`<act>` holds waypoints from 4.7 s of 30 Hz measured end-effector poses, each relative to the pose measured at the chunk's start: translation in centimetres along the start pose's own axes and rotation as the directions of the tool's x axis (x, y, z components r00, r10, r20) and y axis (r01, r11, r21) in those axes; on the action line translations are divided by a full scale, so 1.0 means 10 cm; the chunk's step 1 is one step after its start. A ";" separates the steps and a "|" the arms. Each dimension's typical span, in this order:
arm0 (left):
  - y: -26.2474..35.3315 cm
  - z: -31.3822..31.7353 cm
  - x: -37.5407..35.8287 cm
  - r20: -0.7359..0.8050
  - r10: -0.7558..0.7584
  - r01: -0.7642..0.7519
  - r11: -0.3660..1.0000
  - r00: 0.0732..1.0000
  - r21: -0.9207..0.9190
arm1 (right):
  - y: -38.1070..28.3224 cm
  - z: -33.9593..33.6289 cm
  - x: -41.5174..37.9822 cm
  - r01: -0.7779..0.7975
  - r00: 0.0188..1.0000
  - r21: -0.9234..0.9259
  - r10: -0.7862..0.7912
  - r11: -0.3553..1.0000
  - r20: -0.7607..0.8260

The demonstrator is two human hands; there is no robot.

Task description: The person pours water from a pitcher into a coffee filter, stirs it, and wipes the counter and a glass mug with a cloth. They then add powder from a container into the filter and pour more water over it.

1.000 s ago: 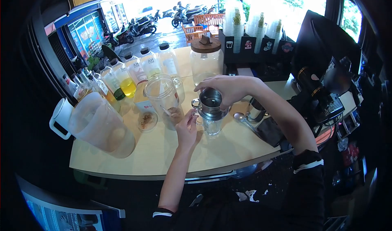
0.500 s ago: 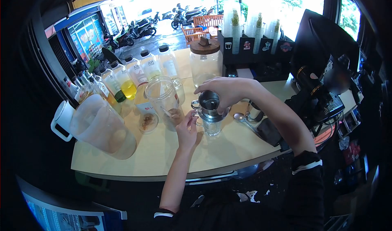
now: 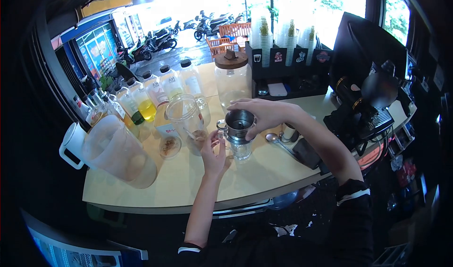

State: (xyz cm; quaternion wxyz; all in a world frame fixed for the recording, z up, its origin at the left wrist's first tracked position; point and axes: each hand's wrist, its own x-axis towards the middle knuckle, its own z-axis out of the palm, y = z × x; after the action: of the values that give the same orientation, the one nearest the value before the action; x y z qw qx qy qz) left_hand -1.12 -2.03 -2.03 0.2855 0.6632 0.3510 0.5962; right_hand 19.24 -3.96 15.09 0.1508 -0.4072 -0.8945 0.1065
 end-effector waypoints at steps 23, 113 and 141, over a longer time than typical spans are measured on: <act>-0.03 0.07 -0.13 -0.022 -0.027 0.026 0.999 0.999 -0.044 | 0.76 1.10 -1.78 -0.390 0.517 0.566 0.681 0.727 -0.519; -0.04 -1.00 -0.12 -0.105 0.397 -0.326 0.857 0.912 0.399 | -1.48 0.31 0.10 -0.143 0.967 0.182 0.176 0.973 -0.184; -0.05 -1.00 -0.15 -0.105 0.352 -0.301 0.894 0.930 0.331 | -1.20 0.21 -0.13 -0.280 0.934 0.564 0.356 0.777 -0.026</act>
State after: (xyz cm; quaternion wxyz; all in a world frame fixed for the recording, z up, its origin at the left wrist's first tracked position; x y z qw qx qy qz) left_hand -11.20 -3.31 -2.08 0.0440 0.6986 0.3454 0.6251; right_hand 10.95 -12.86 16.68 0.3001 -0.4975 -0.7316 0.3567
